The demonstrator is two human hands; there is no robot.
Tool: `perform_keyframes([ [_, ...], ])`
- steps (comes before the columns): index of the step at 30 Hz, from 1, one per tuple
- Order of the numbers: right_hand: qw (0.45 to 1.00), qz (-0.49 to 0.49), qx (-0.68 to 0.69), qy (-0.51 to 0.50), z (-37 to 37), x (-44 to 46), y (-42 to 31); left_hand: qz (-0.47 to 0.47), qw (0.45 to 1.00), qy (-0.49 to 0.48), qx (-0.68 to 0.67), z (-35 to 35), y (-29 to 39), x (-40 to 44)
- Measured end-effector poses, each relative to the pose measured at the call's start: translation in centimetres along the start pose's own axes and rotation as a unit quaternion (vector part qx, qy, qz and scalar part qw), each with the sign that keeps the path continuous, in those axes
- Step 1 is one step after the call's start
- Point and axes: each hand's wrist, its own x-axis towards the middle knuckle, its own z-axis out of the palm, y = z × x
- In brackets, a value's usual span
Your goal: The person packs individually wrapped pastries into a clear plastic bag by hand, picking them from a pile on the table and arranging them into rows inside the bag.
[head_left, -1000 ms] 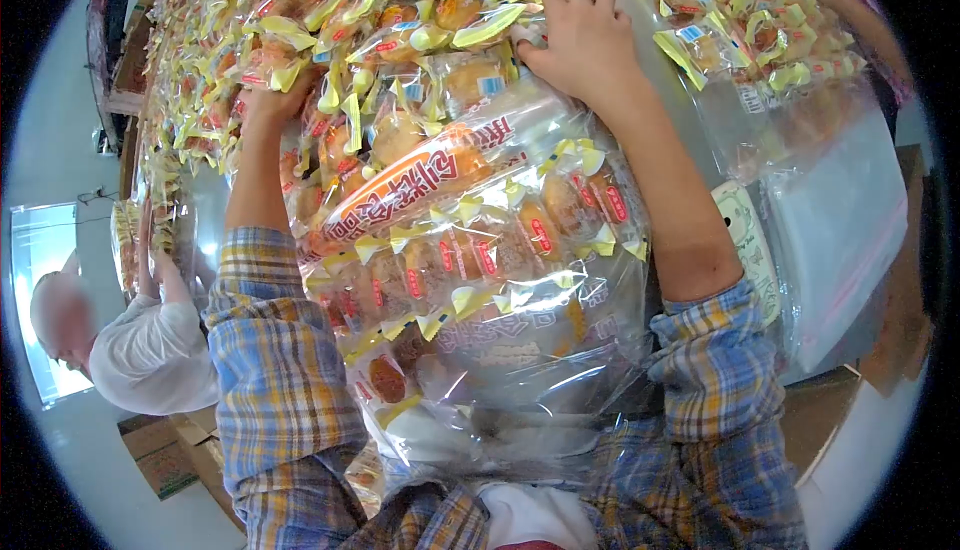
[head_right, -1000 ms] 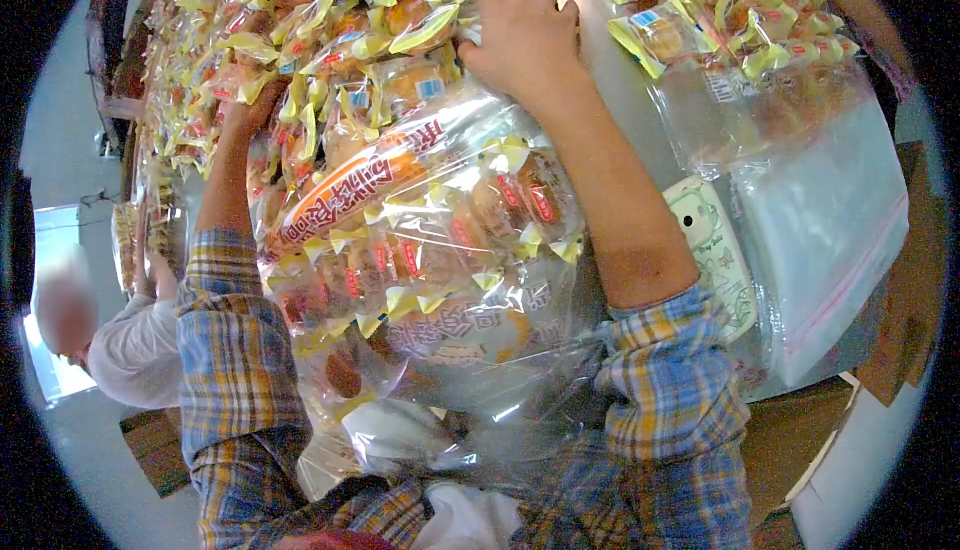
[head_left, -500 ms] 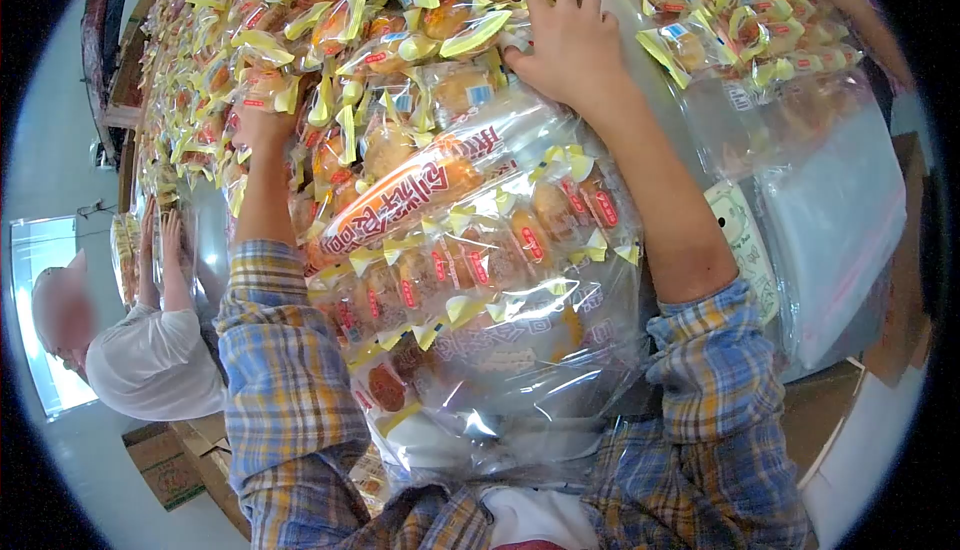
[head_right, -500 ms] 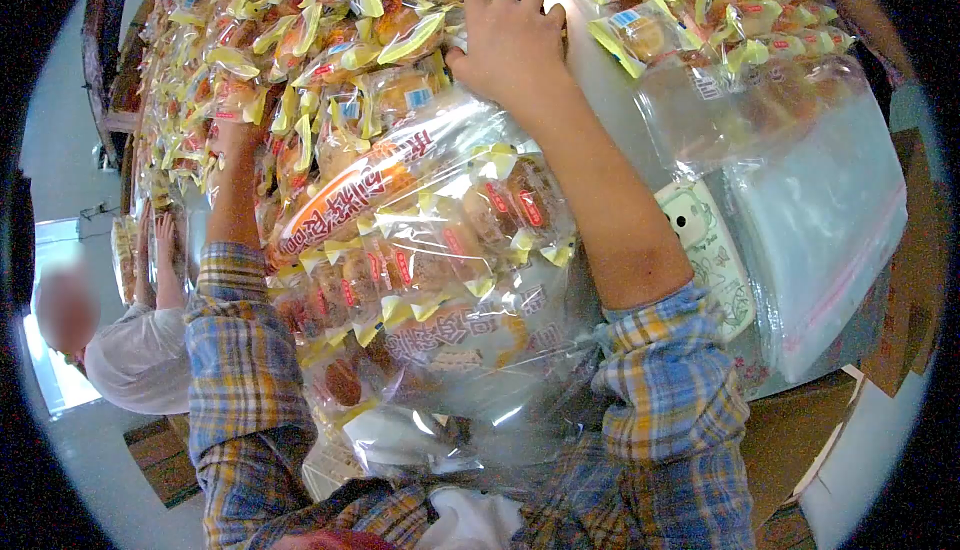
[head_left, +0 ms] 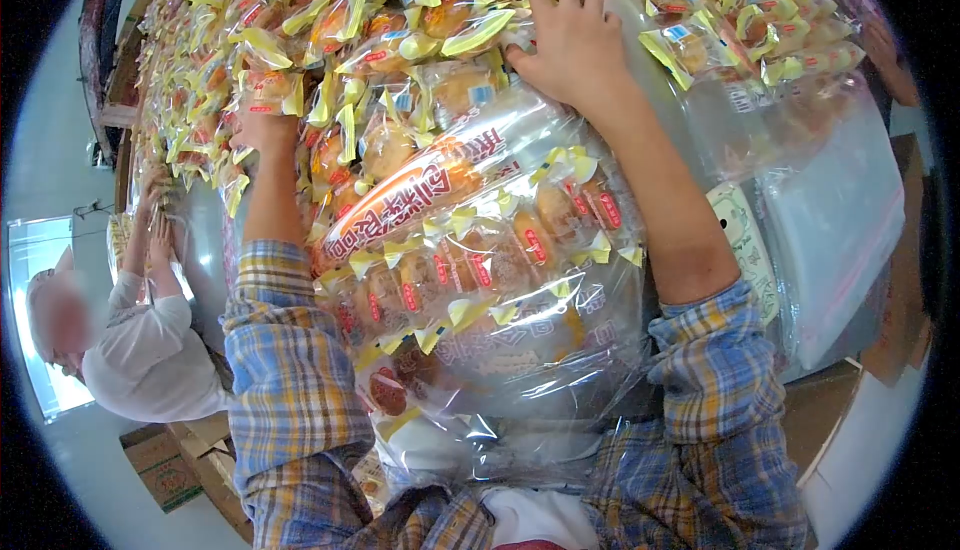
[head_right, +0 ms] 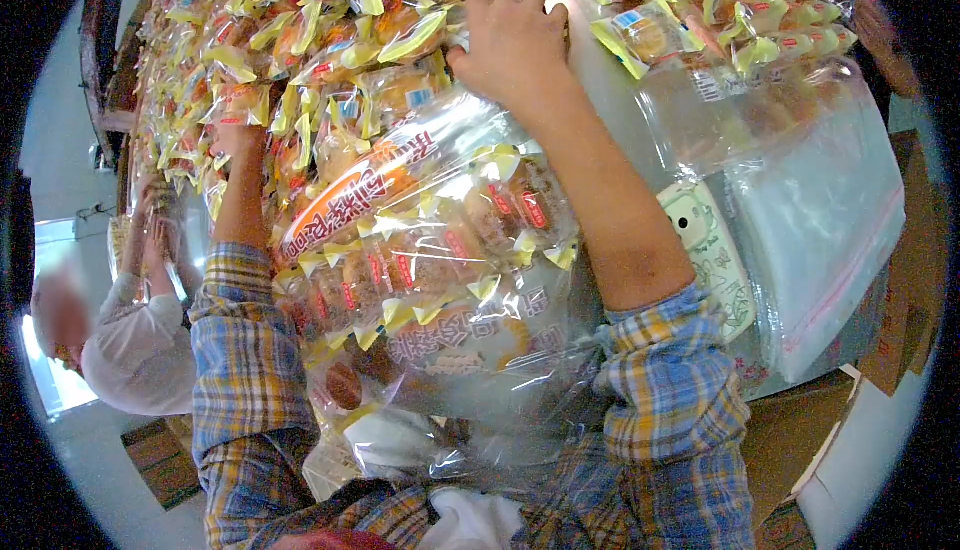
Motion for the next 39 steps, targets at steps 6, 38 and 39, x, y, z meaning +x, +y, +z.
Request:
perform_keyframes([
  [6,1.0,-0.008,0.008,-0.006,-0.7,-0.2,-0.1,0.001,1.0,-0.006,0.013,-0.6,0.3,-0.5],
  [38,0.988,-0.05,-0.034,0.144,4.9,1.0,1.7,-0.024,0.99,-0.032,0.134,-2.8,2.5,-1.4],
  [39,0.99,-0.047,-0.027,0.133,4.9,1.1,1.7,-0.028,0.989,-0.024,0.144,-2.0,2.3,-1.1],
])
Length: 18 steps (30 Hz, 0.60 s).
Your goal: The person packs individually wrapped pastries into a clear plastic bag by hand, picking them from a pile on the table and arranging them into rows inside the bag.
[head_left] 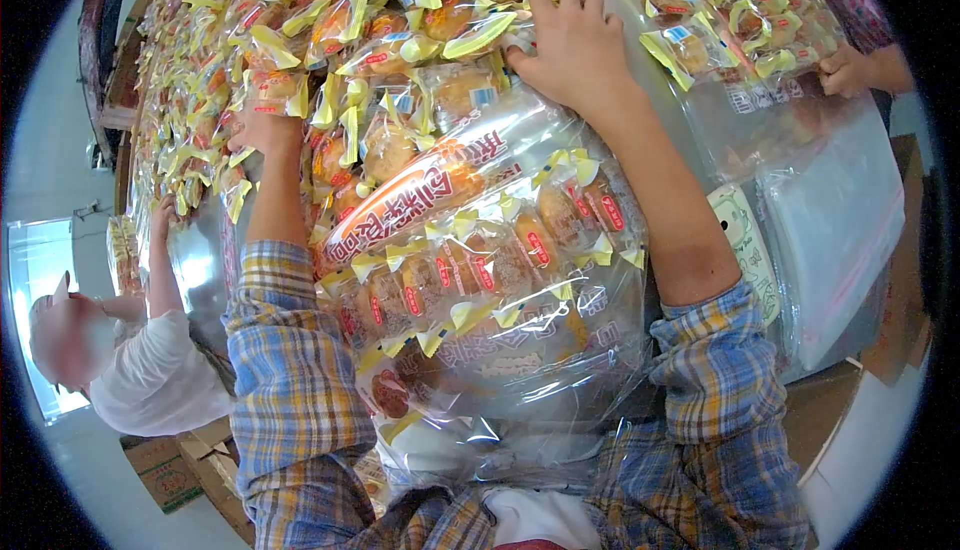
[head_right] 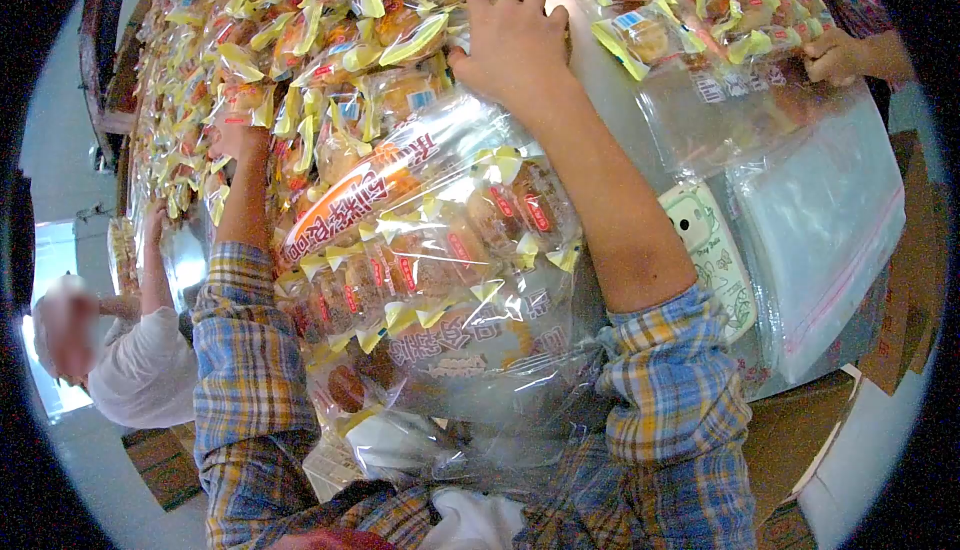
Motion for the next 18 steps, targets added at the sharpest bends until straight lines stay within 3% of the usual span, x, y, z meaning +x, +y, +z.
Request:
perform_keyframes([
  [4,1.0,0.009,0.012,-0.021,-0.5,0.0,-0.1,0.008,0.999,-0.028,0.027,-0.4,0.0,-0.2],
  [18,1.0,0.015,0.009,-0.013,-0.3,0.1,-0.4,0.013,1.0,0.008,-0.014,0.9,-0.2,0.5],
])
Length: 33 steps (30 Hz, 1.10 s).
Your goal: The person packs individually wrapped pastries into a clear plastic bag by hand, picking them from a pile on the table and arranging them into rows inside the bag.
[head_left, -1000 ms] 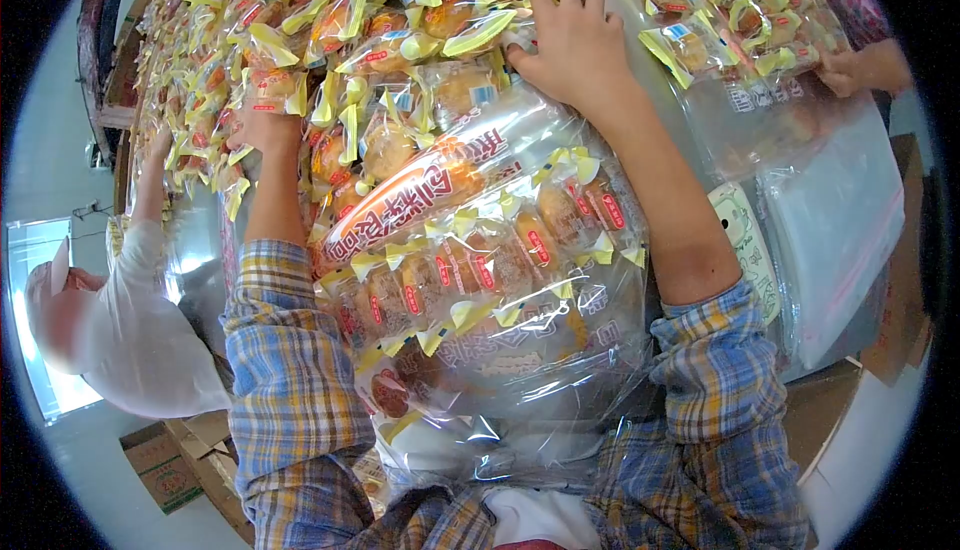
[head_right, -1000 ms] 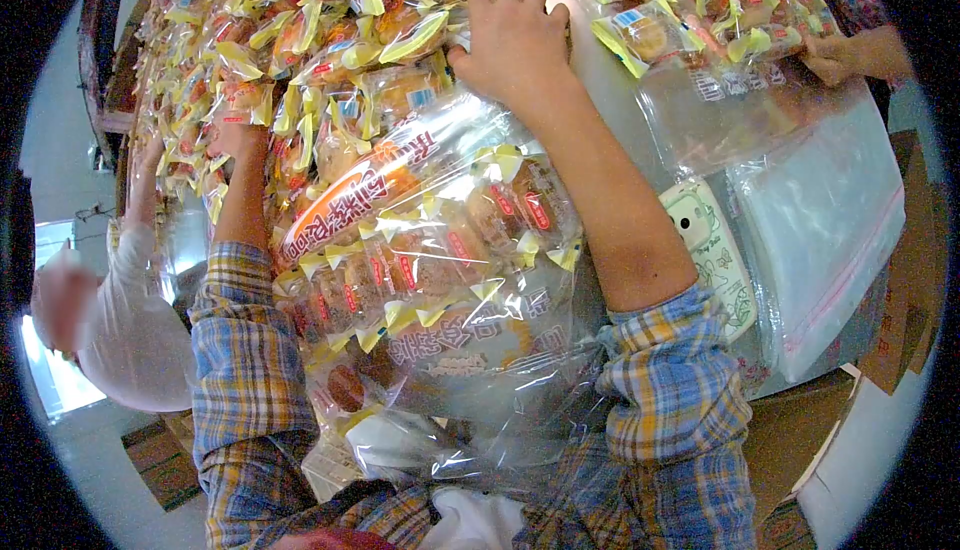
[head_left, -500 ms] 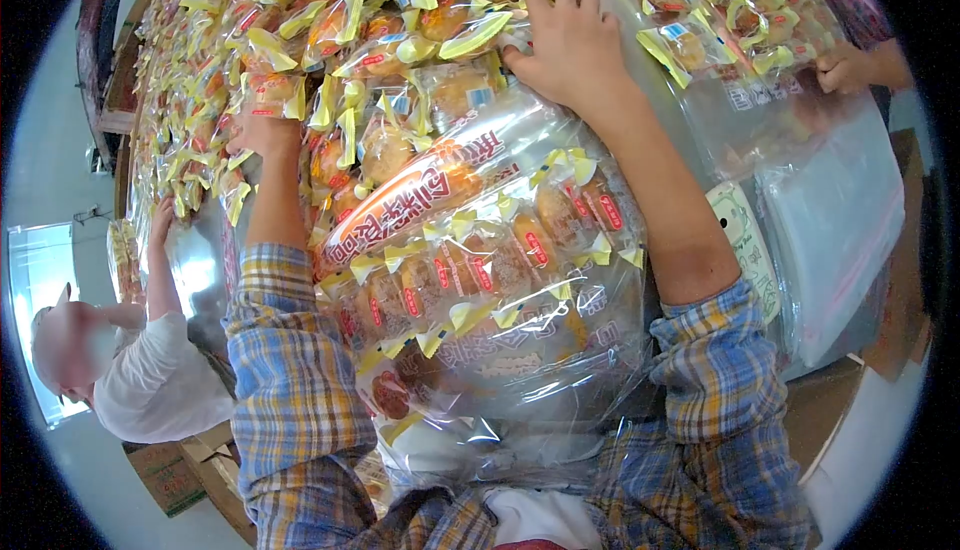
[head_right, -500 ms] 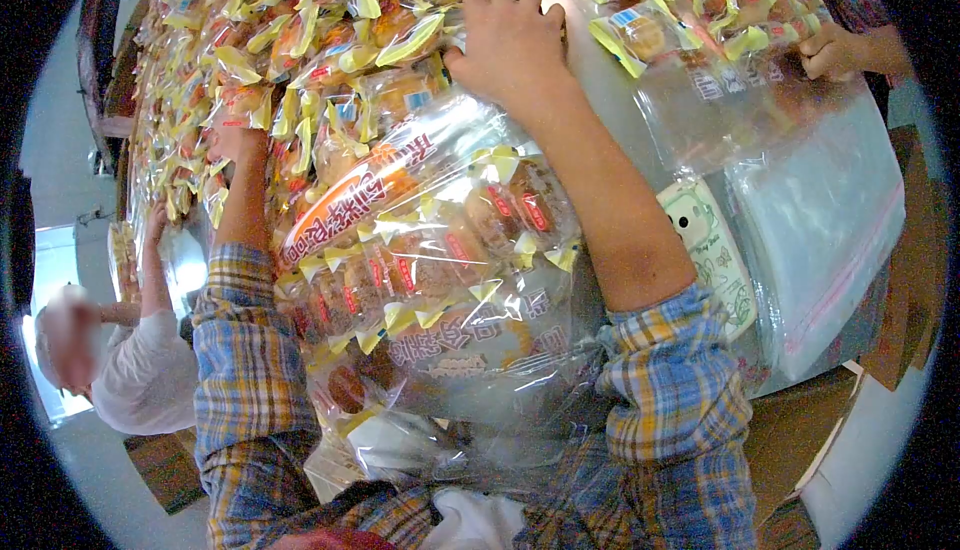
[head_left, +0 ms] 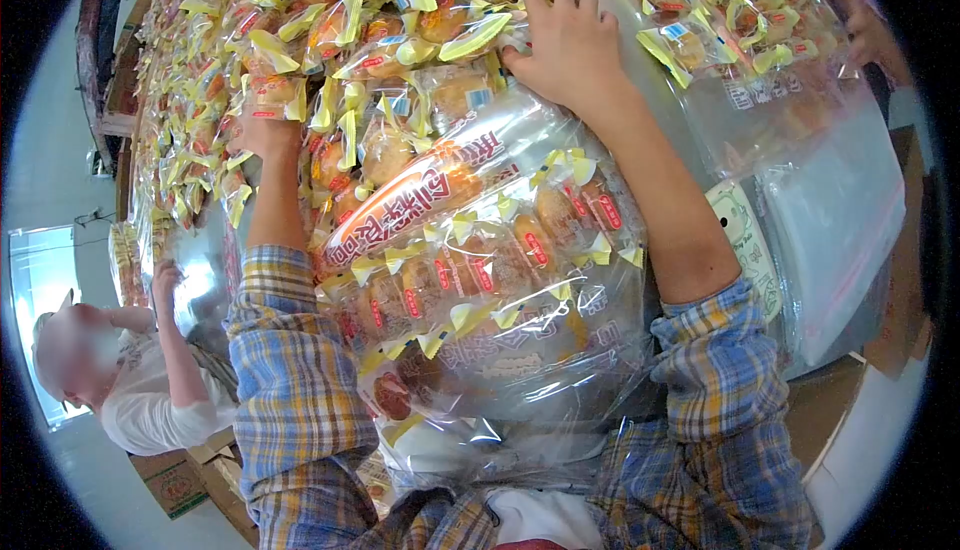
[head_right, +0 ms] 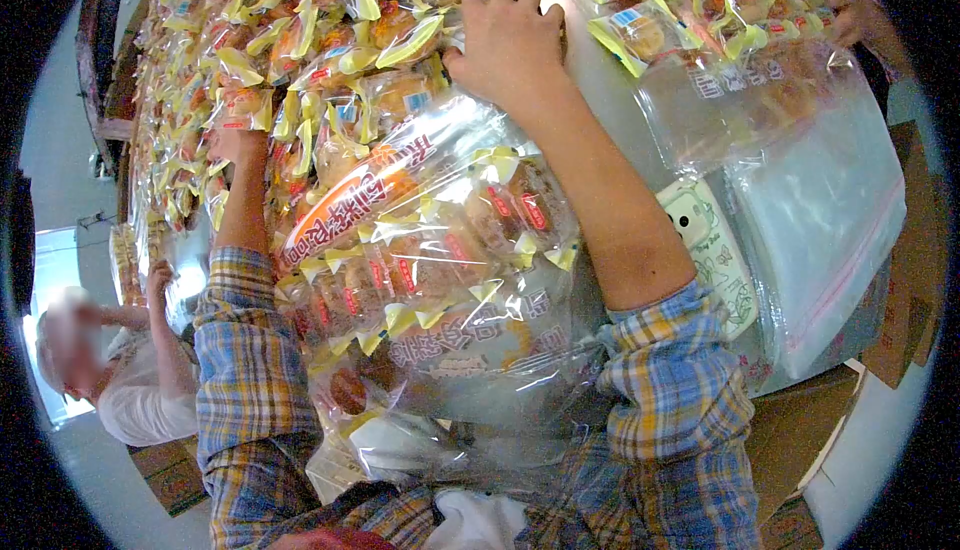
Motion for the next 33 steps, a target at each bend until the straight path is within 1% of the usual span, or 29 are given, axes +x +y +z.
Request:
perform_keyframes([
  [11,1.0,-0.001,-0.001,0.003,-0.2,0.0,-0.1,0.03,0.999,0.027,-0.019,0.0,-0.3,0.9],
  [14,1.0,0.016,0.007,0.009,-0.5,-0.1,-0.4,0.044,0.998,0.042,-0.026,-0.1,-0.8,1.3],
  [17,0.999,0.026,-0.005,-0.03,-1.0,0.1,-0.6,0.074,0.994,0.066,-0.038,-0.5,-1.8,1.7],
  [18,0.999,0.019,0.028,-0.042,-1.2,0.1,-0.5,0.09,0.992,0.078,-0.038,-0.6,-2.5,1.8],
  [20,0.998,0.018,0.03,-0.045,-1.2,-0.1,-0.6,0.139,0.984,0.108,-0.036,-1.9,-4.5,2.1],
  [21,0.998,0.017,0.03,-0.045,-1.3,0.0,-0.5,0.163,0.979,0.121,-0.034,-2.7,-5.2,2.3],
  [23,0.998,0.02,0.03,-0.049,-0.9,0.1,-0.4,0.186,0.975,0.122,-0.014,-6.8,-6.1,1.6],
  [24,0.998,0.021,0.028,-0.05,-1.0,0.1,-0.4,0.177,0.979,0.101,0.004,-9.7,-6.2,0.7],
  [27,0.998,0.024,0.031,-0.056,-1.1,0.2,-0.4,0.125,0.988,0.067,0.061,-15.4,-7.1,0.5],
  [28,0.997,0.026,0.033,-0.06,-1.2,0.1,-0.4,0.107,0.992,0.059,0.044,-17.5,-7.6,0.0],
  [29,0.997,0.027,0.033,-0.067,-1.3,0.1,-0.4,0.11,0.987,0.108,0.041,-18.0,-8.9,-0.1],
  [31,0.996,0.027,0.034,-0.084,-1.6,0.3,-0.4,0.127,0.981,0.142,0.047,-20.4,-10.9,-0.4],
  [32,0.996,0.031,0.029,-0.083,-1.6,0.3,-0.5,0.144,0.967,0.198,0.068,-21.4,-11.9,-0.9],
  [33,0.996,0.031,0.033,-0.083,-1.7,0.3,-0.5,0.136,0.969,0.194,0.066,-22.7,-12.9,-1.1],
])
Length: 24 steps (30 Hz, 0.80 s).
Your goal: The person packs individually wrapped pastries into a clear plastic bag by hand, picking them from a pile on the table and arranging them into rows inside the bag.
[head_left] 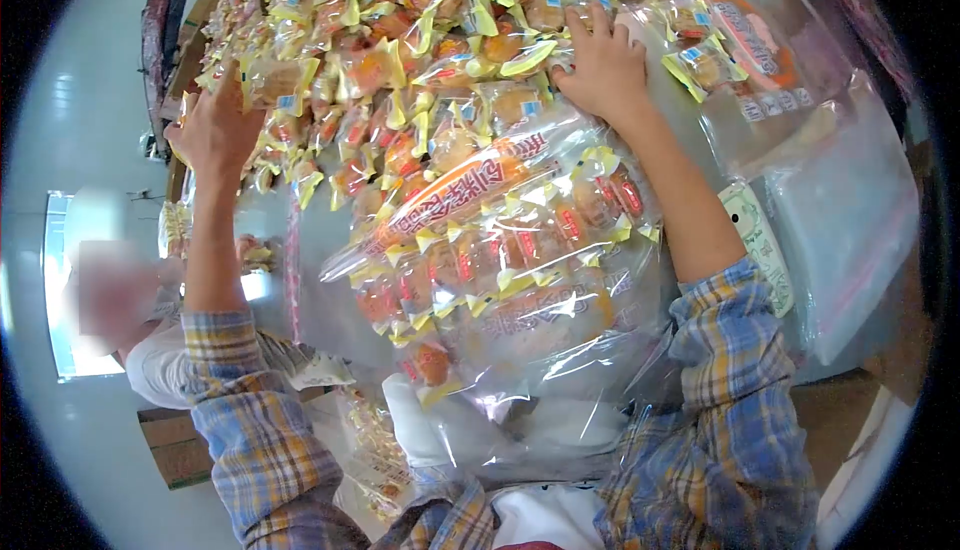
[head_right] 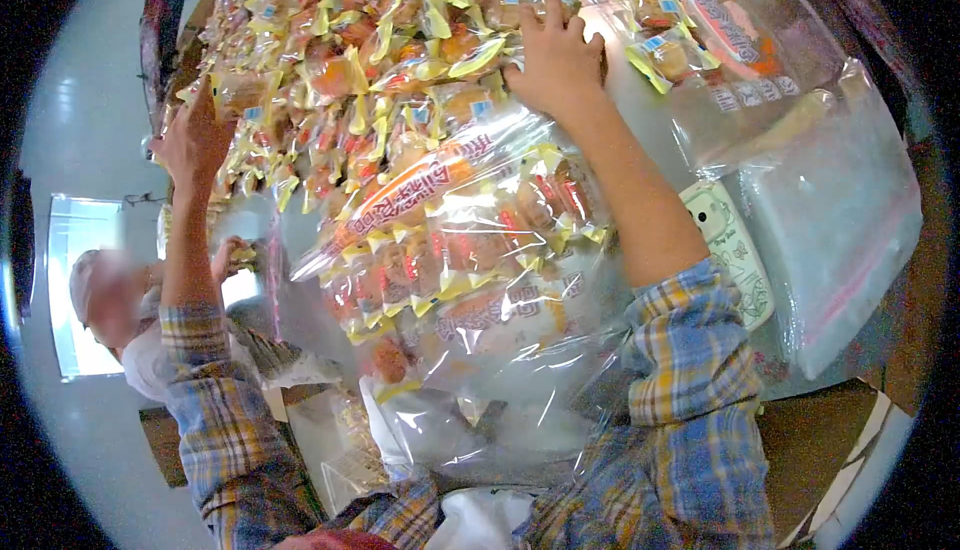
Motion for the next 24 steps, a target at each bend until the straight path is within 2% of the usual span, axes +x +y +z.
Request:
perform_keyframes([
  [2,1.0,-0.001,0.005,-0.004,-0.2,0.0,0.0,-0.019,1.0,0.022,-0.005,-2.6,-1.4,-0.4],
  [5,1.0,-0.005,0.002,-0.004,0.2,-0.1,0.3,0.015,0.985,0.123,-0.12,-4.6,-4.2,-2.8],
  [8,1.0,-0.012,0.007,0.009,0.3,-0.1,0.5,0.093,0.97,0.182,-0.132,-8.4,-4.7,-7.7],
  [10,1.0,-0.015,0.007,0.01,0.6,0.0,0.6,0.166,0.926,0.253,-0.224,-9.3,-5.9,-11.1],
  [14,0.999,-0.023,0.012,0.043,1.0,-0.1,0.7,0.084,0.951,0.213,-0.207,-6.5,-7.4,-20.5],
  [15,0.998,-0.027,0.012,0.053,1.2,-0.1,0.7,0.005,0.921,0.153,-0.358,-2.2,-8.1,-24.5],
  [17,0.997,-0.034,0.011,0.072,1.4,-0.2,0.8,-0.044,0.895,0.113,-0.429,-1.1,-6.3,-27.6],
  [18,0.997,-0.03,0.01,0.065,1.4,-0.4,0.7,-0.01,0.923,0.138,-0.359,-1.3,-4.7,-29.0],
  [19,0.998,-0.028,0.007,0.061,1.3,-0.4,0.6,-0.027,0.935,0.095,-0.341,-1.4,-4.0,-30.1],
  [20,0.998,-0.026,0.002,0.058,1.2,-0.2,0.7,-0.074,0.943,0.01,-0.326,-1.3,-3.4,-31.1],
  [22,0.998,-0.025,-0.011,0.062,1.1,0.2,0.8,-0.104,0.953,-0.036,-0.281,0.1,-3.1,-32.8],
  [24,0.997,-0.032,-0.024,0.065,1.4,0.1,0.8,-0.165,0.945,-0.13,-0.252,0.9,-3.4,-33.6],
])
